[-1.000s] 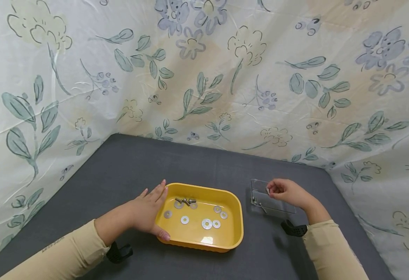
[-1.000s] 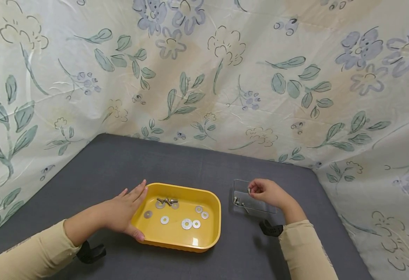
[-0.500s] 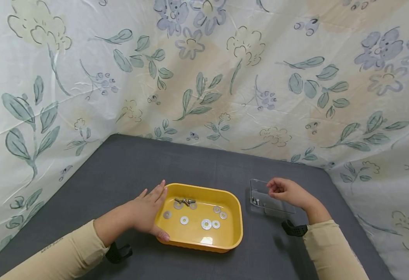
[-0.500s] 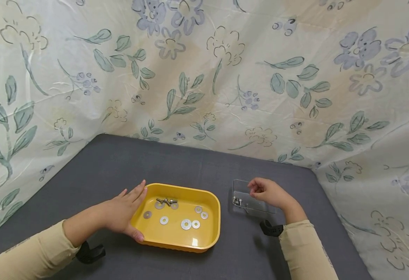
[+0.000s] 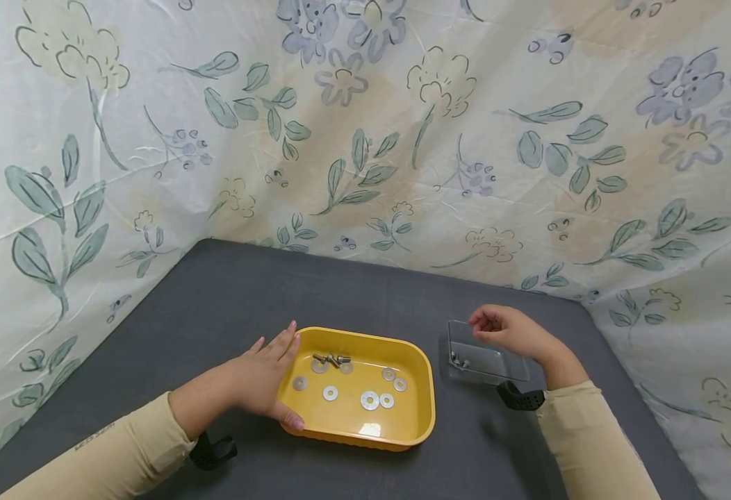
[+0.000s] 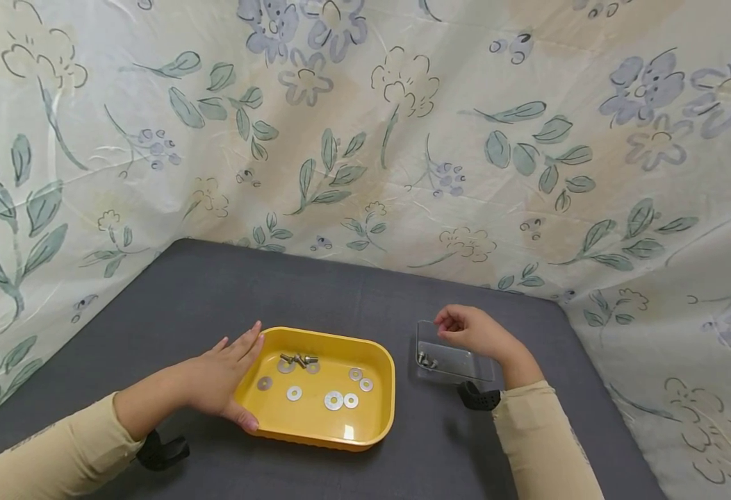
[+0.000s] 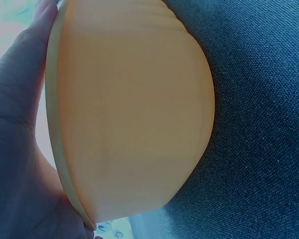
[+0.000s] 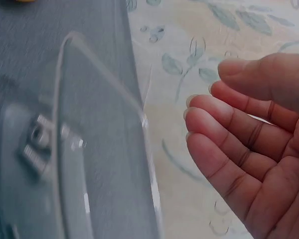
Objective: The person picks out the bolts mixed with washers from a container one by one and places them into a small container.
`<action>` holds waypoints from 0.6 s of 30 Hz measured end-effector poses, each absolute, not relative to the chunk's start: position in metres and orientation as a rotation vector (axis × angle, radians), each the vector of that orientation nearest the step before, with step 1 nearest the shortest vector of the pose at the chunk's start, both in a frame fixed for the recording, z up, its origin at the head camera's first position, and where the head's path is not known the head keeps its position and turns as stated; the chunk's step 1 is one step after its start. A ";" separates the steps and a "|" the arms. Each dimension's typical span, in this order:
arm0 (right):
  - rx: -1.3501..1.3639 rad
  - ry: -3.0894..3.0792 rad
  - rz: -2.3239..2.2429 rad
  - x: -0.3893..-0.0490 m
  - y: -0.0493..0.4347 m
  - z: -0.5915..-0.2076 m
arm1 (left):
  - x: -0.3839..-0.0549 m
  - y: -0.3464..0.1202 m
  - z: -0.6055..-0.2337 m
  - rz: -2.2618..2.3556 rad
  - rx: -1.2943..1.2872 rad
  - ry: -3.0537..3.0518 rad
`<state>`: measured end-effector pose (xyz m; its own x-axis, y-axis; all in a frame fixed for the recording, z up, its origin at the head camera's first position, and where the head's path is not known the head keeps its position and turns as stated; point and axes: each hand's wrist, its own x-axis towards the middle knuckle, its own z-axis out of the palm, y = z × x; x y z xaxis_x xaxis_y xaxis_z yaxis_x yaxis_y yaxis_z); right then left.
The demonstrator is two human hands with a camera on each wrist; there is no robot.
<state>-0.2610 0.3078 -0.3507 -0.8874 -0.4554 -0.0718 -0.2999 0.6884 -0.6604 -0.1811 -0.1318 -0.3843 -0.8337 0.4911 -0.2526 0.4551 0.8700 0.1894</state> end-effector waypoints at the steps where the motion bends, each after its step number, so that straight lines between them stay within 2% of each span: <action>1: -0.622 2.668 -0.987 -0.261 0.304 -0.349 | -0.181 -0.132 -0.385 0.173 0.713 2.750; 18: -0.905 2.612 -0.940 -0.264 0.236 -0.324 | -0.182 -0.131 -0.385 0.163 0.707 2.761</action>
<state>-0.2645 0.2356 -0.3241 -0.7857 -0.6187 0.0001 -0.4768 0.6055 -0.6372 -0.1822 -0.1305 -0.3853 -0.8391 0.4853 -0.2457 0.4530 0.8735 0.1782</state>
